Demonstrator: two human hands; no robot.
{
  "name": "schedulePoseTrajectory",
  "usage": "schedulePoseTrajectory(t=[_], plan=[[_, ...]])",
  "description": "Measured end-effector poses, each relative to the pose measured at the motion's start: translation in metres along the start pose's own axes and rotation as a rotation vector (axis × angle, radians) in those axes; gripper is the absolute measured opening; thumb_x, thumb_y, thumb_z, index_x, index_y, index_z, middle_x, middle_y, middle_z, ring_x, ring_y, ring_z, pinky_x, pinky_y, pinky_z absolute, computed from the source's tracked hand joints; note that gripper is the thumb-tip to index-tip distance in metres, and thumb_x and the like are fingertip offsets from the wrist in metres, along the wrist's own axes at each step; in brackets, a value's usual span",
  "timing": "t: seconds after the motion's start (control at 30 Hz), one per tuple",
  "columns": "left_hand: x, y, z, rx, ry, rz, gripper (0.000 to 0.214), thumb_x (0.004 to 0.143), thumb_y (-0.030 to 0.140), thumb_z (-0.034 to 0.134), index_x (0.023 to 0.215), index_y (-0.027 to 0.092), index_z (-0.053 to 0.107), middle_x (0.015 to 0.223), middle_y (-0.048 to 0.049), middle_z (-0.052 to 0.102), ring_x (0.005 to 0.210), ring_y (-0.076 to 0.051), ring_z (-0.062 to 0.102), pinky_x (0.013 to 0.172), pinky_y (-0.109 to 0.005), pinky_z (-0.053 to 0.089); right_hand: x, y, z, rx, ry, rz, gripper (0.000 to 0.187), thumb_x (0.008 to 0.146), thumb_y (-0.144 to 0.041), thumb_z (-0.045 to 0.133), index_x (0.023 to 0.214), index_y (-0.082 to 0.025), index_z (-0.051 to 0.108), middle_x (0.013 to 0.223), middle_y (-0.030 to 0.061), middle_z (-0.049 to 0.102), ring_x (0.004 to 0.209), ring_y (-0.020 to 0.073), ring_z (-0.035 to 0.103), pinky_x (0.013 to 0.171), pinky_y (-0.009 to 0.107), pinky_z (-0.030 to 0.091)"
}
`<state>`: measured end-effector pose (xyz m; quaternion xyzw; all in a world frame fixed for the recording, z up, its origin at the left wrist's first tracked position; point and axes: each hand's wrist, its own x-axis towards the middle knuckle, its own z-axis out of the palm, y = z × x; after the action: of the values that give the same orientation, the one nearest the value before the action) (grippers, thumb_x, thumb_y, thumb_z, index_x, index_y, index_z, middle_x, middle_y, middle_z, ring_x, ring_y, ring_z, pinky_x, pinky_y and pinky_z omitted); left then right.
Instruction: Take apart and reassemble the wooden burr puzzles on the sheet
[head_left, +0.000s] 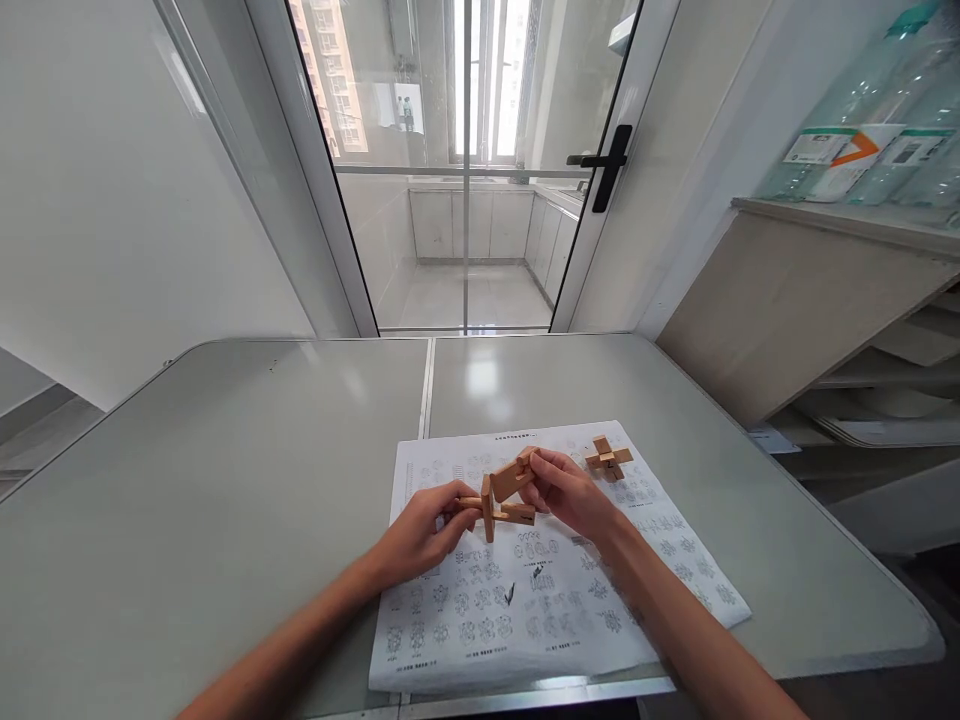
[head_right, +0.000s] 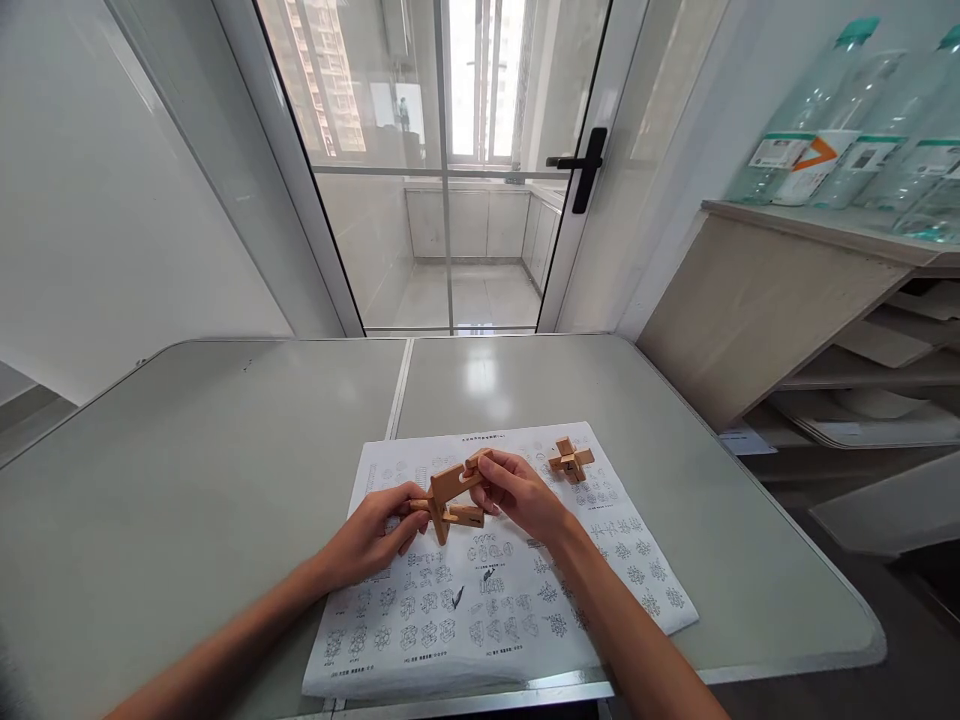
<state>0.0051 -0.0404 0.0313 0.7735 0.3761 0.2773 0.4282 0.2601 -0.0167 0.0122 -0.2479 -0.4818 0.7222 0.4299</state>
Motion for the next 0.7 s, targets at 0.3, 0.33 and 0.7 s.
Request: schedulePoseTrajectory(t=[0.3, 0.33, 0.7], plan=[[-0.005, -0.004, 0.003, 0.131, -0.075, 0.047, 0.019, 0.102, 0.032, 0.052, 0.091, 0.019, 0.061, 0.079, -0.0012, 0.064, 0.068, -0.014, 0.052, 0.065, -0.025, 0.041, 0.001, 0.005, -0.002, 0.006, -0.224, 0.066, 0.031, 0.099, -0.051, 0.068, 0.105, -0.021, 0.061, 0.054, -0.0099, 0.048, 0.046, 0.0090, 0.038, 0.050, 0.023, 0.034], [-0.005, -0.003, 0.003, 0.141, -0.084, 0.053, 0.019, 0.103, 0.031, 0.051, 0.090, 0.020, 0.061, 0.079, -0.0009, 0.064, 0.067, -0.014, 0.052, 0.064, -0.025, 0.040, 0.001, 0.004, -0.002, 0.016, -0.246, 0.067, 0.030, 0.100, -0.050, 0.067, 0.104, -0.021, 0.062, 0.055, -0.0099, 0.047, 0.046, 0.0088, 0.038, 0.050, 0.023, 0.035], [-0.006, -0.001, 0.004, 0.246, -0.094, 0.124, 0.015, 0.104, 0.029, 0.049, 0.100, 0.020, 0.061, 0.082, -0.0008, 0.069, 0.065, -0.013, 0.058, 0.063, -0.025, 0.040, 0.006, 0.013, 0.000, 0.054, -0.175, 0.107, 0.043, 0.103, -0.055, 0.060, 0.086, -0.016, 0.063, 0.063, -0.0037, 0.053, 0.051, 0.0081, 0.043, 0.049, 0.022, 0.036]])
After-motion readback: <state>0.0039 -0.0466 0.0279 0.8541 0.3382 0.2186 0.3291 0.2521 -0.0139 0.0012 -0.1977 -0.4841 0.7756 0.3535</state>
